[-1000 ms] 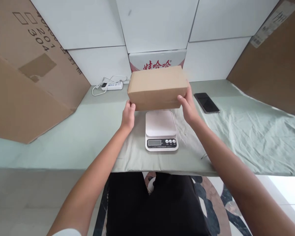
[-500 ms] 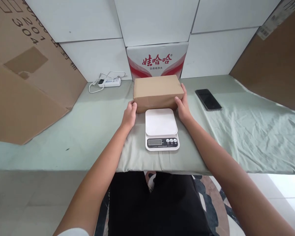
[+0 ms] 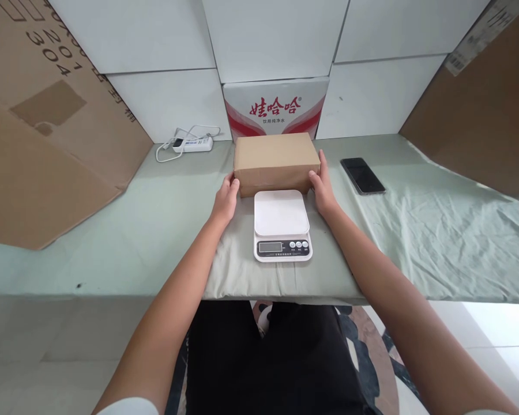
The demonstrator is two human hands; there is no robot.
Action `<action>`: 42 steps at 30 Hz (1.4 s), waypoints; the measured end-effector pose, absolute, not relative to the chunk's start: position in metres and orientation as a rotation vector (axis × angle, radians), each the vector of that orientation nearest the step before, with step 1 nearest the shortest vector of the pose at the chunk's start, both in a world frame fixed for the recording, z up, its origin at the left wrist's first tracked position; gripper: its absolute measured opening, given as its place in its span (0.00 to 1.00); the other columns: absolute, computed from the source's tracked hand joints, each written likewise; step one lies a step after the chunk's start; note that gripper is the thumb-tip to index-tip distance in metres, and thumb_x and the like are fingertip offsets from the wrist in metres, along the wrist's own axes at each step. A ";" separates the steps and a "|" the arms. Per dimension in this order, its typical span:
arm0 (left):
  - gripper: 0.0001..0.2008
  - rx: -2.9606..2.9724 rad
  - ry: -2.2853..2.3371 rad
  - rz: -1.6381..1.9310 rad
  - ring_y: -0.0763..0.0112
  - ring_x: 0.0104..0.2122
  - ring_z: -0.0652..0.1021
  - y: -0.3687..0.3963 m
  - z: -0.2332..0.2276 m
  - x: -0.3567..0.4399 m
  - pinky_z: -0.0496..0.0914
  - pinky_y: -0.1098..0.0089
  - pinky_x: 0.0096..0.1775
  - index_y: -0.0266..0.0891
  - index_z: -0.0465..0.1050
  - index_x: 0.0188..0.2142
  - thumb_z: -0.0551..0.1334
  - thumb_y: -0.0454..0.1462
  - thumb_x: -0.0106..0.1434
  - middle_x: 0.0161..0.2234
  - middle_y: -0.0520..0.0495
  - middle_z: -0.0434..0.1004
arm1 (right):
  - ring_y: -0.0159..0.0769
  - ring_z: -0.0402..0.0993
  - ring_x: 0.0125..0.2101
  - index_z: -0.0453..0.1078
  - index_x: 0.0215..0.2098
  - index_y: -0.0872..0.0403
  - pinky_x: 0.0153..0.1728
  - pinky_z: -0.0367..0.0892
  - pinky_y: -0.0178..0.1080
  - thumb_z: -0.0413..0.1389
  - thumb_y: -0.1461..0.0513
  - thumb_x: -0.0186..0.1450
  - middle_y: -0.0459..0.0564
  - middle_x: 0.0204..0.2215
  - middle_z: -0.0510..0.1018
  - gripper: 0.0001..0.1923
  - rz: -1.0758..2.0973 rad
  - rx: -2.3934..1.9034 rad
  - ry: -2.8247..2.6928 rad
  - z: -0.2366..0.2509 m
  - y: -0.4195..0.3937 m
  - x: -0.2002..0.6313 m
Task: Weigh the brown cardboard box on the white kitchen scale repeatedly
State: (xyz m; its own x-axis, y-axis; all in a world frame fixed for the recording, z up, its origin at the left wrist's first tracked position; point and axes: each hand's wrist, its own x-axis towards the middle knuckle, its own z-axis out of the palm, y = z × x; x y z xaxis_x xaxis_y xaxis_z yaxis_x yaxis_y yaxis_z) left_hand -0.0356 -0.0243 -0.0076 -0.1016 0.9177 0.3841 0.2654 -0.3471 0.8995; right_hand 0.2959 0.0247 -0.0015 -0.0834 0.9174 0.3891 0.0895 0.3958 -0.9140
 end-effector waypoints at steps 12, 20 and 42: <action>0.43 1.633 1.198 1.558 0.43 0.76 0.75 -0.052 0.025 -0.021 0.66 0.49 0.78 0.45 0.80 0.69 0.58 0.71 0.72 0.70 0.38 0.83 | 0.54 0.51 0.87 0.56 0.84 0.40 0.90 0.38 0.60 0.50 0.22 0.67 0.48 0.86 0.60 0.58 0.644 -0.882 -1.516 0.037 -0.014 0.289; 0.43 1.672 1.082 1.661 0.41 0.74 0.77 -0.097 0.035 -0.012 0.72 0.48 0.74 0.43 0.79 0.70 0.56 0.70 0.74 0.69 0.36 0.84 | 0.61 0.41 0.89 0.48 0.87 0.38 0.88 0.41 0.69 0.47 0.25 0.72 0.49 0.87 0.56 0.55 0.437 -0.860 -1.615 0.049 -0.046 0.300; 0.35 1.582 1.102 1.564 0.43 0.69 0.82 -0.152 0.020 -0.007 0.76 0.45 0.72 0.44 0.82 0.67 0.61 0.63 0.76 0.68 0.37 0.85 | 0.63 0.52 0.86 0.44 0.88 0.39 0.84 0.53 0.75 0.44 0.30 0.77 0.55 0.85 0.61 0.50 0.430 -1.019 -1.686 0.012 -0.102 0.332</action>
State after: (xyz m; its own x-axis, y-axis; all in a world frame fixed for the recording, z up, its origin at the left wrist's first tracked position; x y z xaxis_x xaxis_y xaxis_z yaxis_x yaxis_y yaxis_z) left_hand -0.0071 -0.1516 0.0200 -0.0639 0.8922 0.4472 0.1209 -0.4379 0.8909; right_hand 0.3319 -0.1021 0.0116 -0.0658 0.7971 0.6002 0.4124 0.5694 -0.7111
